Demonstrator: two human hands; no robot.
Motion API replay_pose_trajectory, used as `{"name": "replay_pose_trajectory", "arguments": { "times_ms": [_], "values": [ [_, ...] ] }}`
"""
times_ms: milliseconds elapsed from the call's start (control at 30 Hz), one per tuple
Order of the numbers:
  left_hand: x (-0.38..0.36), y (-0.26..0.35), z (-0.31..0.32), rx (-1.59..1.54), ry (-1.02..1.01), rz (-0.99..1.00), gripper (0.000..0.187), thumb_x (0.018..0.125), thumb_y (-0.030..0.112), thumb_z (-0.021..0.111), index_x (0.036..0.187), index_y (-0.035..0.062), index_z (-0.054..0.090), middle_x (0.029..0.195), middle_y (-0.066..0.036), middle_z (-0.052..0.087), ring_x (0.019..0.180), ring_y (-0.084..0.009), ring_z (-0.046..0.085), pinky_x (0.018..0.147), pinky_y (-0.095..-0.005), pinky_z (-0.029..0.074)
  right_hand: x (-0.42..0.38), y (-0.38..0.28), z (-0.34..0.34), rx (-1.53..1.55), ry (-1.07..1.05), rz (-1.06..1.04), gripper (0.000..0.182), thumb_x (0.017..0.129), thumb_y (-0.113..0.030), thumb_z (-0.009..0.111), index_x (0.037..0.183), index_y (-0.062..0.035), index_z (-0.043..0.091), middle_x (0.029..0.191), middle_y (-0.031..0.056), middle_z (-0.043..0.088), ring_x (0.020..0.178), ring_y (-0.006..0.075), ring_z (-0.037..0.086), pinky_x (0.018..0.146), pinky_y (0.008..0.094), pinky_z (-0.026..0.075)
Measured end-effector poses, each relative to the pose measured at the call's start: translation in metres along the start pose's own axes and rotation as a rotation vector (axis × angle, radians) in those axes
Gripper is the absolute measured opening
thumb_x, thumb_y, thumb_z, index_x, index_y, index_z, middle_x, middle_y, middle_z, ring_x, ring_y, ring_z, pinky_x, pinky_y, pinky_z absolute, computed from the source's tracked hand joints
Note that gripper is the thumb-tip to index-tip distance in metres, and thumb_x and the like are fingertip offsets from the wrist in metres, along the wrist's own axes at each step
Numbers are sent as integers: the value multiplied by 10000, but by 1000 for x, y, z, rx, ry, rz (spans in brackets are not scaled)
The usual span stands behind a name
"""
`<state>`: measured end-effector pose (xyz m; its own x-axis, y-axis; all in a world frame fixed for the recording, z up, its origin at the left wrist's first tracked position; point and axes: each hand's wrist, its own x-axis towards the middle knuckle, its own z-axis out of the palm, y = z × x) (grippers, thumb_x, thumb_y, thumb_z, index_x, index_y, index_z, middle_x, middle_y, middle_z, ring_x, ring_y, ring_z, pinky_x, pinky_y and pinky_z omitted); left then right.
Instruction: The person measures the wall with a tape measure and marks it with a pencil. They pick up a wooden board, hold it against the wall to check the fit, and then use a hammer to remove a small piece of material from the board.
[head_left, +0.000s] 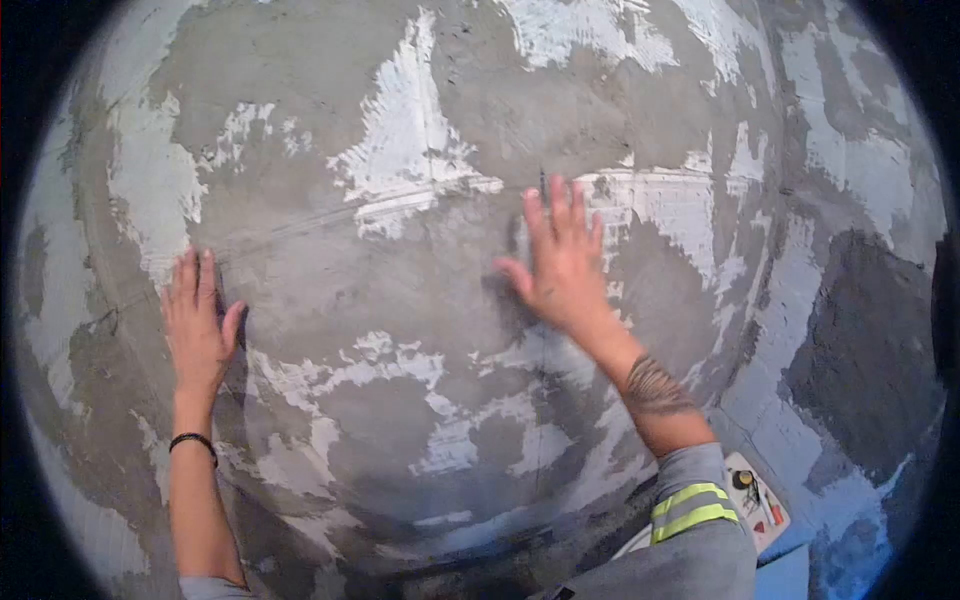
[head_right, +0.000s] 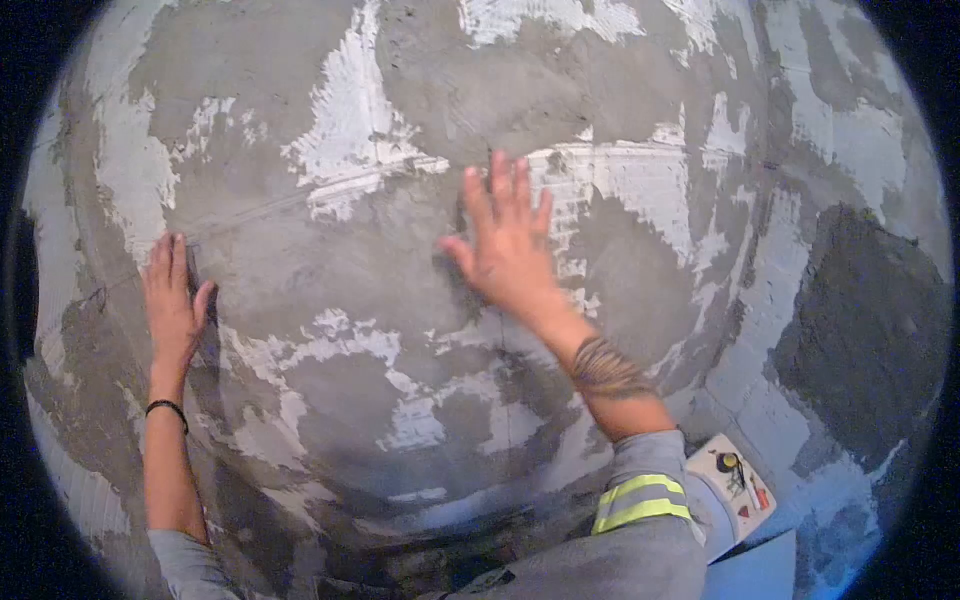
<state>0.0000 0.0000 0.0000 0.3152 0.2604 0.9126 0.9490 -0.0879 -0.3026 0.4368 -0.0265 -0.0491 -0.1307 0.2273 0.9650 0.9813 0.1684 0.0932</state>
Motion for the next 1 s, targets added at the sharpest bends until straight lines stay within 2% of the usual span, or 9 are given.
{"name": "replay_pose_trajectory", "arguments": {
  "times_ms": [167, 367, 400, 467, 567, 633, 767, 900, 1000],
  "values": [
    [-87, 32, -88, -273, -216, -35, 729, 813, 97, 637, 1455, 138, 293, 1511, -134, 254, 1348, -352, 313, 1093, -426, 300, -91, -68, -15, 172, -511, 38, 938, 711, -298, 766, 1460, -116, 232, 1500, 301, 77, 1347, 564, 91, 975, 727, 229],
    [-262, 71, -270, -508, -985, -199, 705, 781, 193, 698, 1406, 126, 381, 1395, -174, 430, 1247, -361, 451, 980, -396, 431, -134, -66, 58, -67, -360, -39, 1008, 686, -324, 790, 1472, -172, 177, 1472, 347, 71, 1297, 633, 76, 927, 719, 330],
    [-292, 77, -296, -593, -1174, -345, 674, 783, 200, 698, 1387, 117, 410, 1352, -181, 472, 1221, -370, 474, 970, -402, 438, -115, -98, 5, 73, -681, 149, 977, 757, -256, 736, 1490, -109, 107, 1527, 249, -62, 1382, 501, -26, 1032, 709, 151],
    [-347, 95, -342, -736, -1325, -544, 613, 798, 217, 693, 1352, 98, 458, 1278, -192, 537, 1174, -375, 516, 960, -404, 443, -136, -62, 66, -62, -562, 48, 847, 793, -64, 649, 1478, -70, 152, 1520, 272, -57, 1375, 518, -9, 1029, 677, 212],
    [-470, 140, -408, -749, -1296, -962, 563, 841, 234, 673, 1340, 71, 469, 1259, -211, 552, 1153, -353, 547, 962, -395, 439, -134, -51, 92, 8, -378, -73, 1047, 704, -541, 734, 1483, -211, 117, 1441, 402, 59, 1246, 698, 38, 890, 768, 283],
    [-588, 196, -466, -591, -1184, -1450, 559, 858, 250, 663, 1344, 63, 461, 1255, -230, 549, 1149, -353, 552, 952, -397, 443, -138, -40, 106, 9, -371, -121, 1071, 691, -595, 711, 1483, -224, 93, 1441, 402, 49, 1255, 678, 59, 906, 752, 282],
    [-723, 345, -640, -111, -1386, -1913, 621, 858, 394, 616, 1333, 27, 456, 1188, -267, 574, 1152, -376, 540, 955, -420, 436, -125, -30, 112, -158, -445, -199, 1086, 689, -646, 672, 1465, -132, 113, 1428, 387, 120, 1258, 628, 145, 912, 709, 307],
    [-804, 532, -852, -236, -1853, -2397, 699, 823, 600, 526, 1267, 61, 543, 1227, -237, 565, 1170, -369, 524, 996, -423, 404, -110, -68, 82, -471, -509, -234, 1123, 687, -698, 633, 1447, -39, 134, 1414, 373, 191, 1260, 578, 230, 919, 666, 332],
    [-731, 547, -900, -201, -2045, -2296, 649, 817, 574, 558, 1219, 65, 588, 1236, -207, 571, 1167, -333, 536, 991, -401, 416, -123, -89, 46, -602, -566, -239, 1164, 685, -737, 604, 1433, 31, 150, 1405, 362, 244, 1262, 540, 294, 923, 634, 351]
  ]
}}
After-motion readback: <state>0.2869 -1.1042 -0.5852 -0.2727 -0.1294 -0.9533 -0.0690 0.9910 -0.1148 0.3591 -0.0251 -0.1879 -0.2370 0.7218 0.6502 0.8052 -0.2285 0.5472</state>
